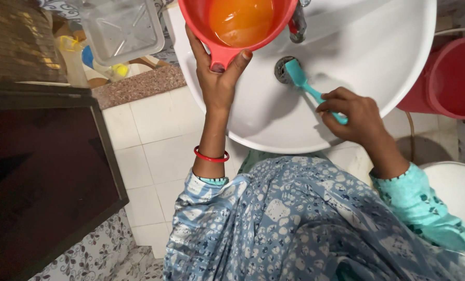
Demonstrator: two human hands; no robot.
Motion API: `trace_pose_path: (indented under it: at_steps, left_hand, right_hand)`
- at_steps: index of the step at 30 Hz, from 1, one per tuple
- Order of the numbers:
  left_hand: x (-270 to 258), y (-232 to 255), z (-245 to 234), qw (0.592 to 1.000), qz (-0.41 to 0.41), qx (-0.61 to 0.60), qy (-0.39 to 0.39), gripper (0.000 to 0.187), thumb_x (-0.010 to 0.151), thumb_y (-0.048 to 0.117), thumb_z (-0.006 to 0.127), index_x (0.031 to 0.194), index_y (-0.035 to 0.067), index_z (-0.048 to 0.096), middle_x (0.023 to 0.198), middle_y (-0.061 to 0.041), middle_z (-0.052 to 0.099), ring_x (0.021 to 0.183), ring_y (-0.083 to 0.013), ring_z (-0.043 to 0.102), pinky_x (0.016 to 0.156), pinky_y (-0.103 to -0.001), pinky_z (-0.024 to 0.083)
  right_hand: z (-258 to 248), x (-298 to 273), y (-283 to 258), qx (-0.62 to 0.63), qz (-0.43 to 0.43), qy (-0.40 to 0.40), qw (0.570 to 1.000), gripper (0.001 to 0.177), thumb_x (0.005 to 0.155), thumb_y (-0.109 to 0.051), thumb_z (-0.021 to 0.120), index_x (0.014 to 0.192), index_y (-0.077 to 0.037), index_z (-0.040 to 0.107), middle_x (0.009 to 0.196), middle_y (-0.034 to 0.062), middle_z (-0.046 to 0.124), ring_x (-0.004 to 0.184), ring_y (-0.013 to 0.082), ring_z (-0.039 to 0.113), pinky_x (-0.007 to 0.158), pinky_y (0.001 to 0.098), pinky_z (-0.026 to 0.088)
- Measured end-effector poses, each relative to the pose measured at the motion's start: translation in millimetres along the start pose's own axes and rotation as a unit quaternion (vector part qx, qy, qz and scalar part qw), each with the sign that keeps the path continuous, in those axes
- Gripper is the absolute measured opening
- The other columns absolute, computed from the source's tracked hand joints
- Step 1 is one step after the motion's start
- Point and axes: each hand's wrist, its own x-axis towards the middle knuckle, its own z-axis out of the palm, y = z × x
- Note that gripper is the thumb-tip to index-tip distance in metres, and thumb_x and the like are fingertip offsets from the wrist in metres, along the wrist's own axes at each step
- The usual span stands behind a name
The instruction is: The person scrubs a white bathroom sink with a blue brush while holding a red bowl containing orange liquid. The person repeatedly pours liquid from the bowl into the sink and scrubs the basin and drain area.
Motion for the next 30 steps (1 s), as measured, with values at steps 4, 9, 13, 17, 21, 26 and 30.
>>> trace_pose_path:
  at_steps: [4,9,13,17,21,26,30]
  left_hand:
    - [-0.8,-2.2,1.9,1.0,-0.01,-0.022,0.003,0.121,0.089,0.037,0.087,0.168,0.007,0.001,0.148,-0.019,0.058,0.122,-0.0262,0.071,0.104,-0.035,0.06]
    - [0.0,-10.5,0.9,1.0,0.025,0.002,0.006,0.118,0.091,0.035,0.088,0.168,0.005,0.003,0.149,-0.019,0.059,0.119,-0.0247,0.071,0.105,-0.035,0.061]
    - [-0.2,-11.1,-1.0,1.0,0.029,-0.004,-0.001,0.117,0.093,0.035,0.088,0.169,0.004,0.004,0.147,-0.02,0.057,0.123,-0.0249,0.069,0.104,-0.033,0.059]
    - [-1.7,-11.9,-1.7,0.999,0.042,0.012,0.003,0.115,0.094,0.035,0.089,0.166,0.003,0.006,0.152,-0.019,0.053,0.131,-0.0251,0.065,0.11,-0.034,0.055]
    - [-1.4,-11.2,-1.6,0.999,0.04,0.003,0.0,0.115,0.094,0.037,0.089,0.165,0.003,0.006,0.155,-0.019,0.05,0.137,-0.0258,0.06,0.115,-0.034,0.051]
    - [-1.5,-12.0,-1.0,0.999,0.038,-0.016,-0.003,0.117,0.094,0.039,0.089,0.167,0.004,0.005,0.156,-0.019,0.049,0.138,-0.0259,0.059,0.115,-0.035,0.052]
    - [-0.1,-11.5,-0.9,0.999,0.035,-0.002,-0.001,0.118,0.093,0.039,0.088,0.169,0.004,0.004,0.154,-0.02,0.051,0.133,-0.0269,0.064,0.11,-0.035,0.057]
  right_hand:
    - [22.8,-17.2,-28.7,0.098,-0.03,-0.027,0.994,0.017,0.078,-0.019,0.071,0.092,-0.014,0.08,0.109,0.0095,0.075,0.072,0.0239,0.074,0.065,0.0347,0.059]
    - [-9.3,-25.1,2.3,0.23,-0.141,-0.003,0.963,0.013,0.083,-0.012,0.07,0.095,-0.012,0.076,0.095,0.0049,0.073,0.093,0.023,0.076,0.077,0.032,0.06]
    - [-43.2,-35.4,9.0,-0.057,-0.024,0.101,0.993,0.009,0.084,-0.009,0.073,0.092,-0.008,0.078,0.101,0.0086,0.076,0.079,0.0236,0.074,0.063,0.0329,0.056]
    - [-27.4,-33.5,-3.6,0.021,-0.046,0.026,0.998,0.011,0.078,-0.014,0.076,0.088,-0.009,0.08,0.1,0.0086,0.078,0.068,0.0219,0.073,0.057,0.033,0.057]
    - [-23.8,-44.7,2.4,0.252,-0.131,-0.032,0.958,0.007,0.088,-0.018,0.075,0.092,-0.013,0.078,0.095,0.0022,0.075,0.097,0.0222,0.079,0.072,0.0302,0.062]
    - [-63.1,-52.6,27.2,0.09,-0.019,0.042,0.995,0.013,0.086,-0.015,0.071,0.096,-0.014,0.079,0.102,0.0045,0.076,0.09,0.0189,0.076,0.075,0.0313,0.06]
    - [-46.3,-43.8,9.5,-0.112,0.002,0.086,0.99,0.016,0.084,-0.015,0.074,0.099,-0.011,0.079,0.118,0.009,0.076,0.082,0.0249,0.074,0.072,0.0356,0.059]
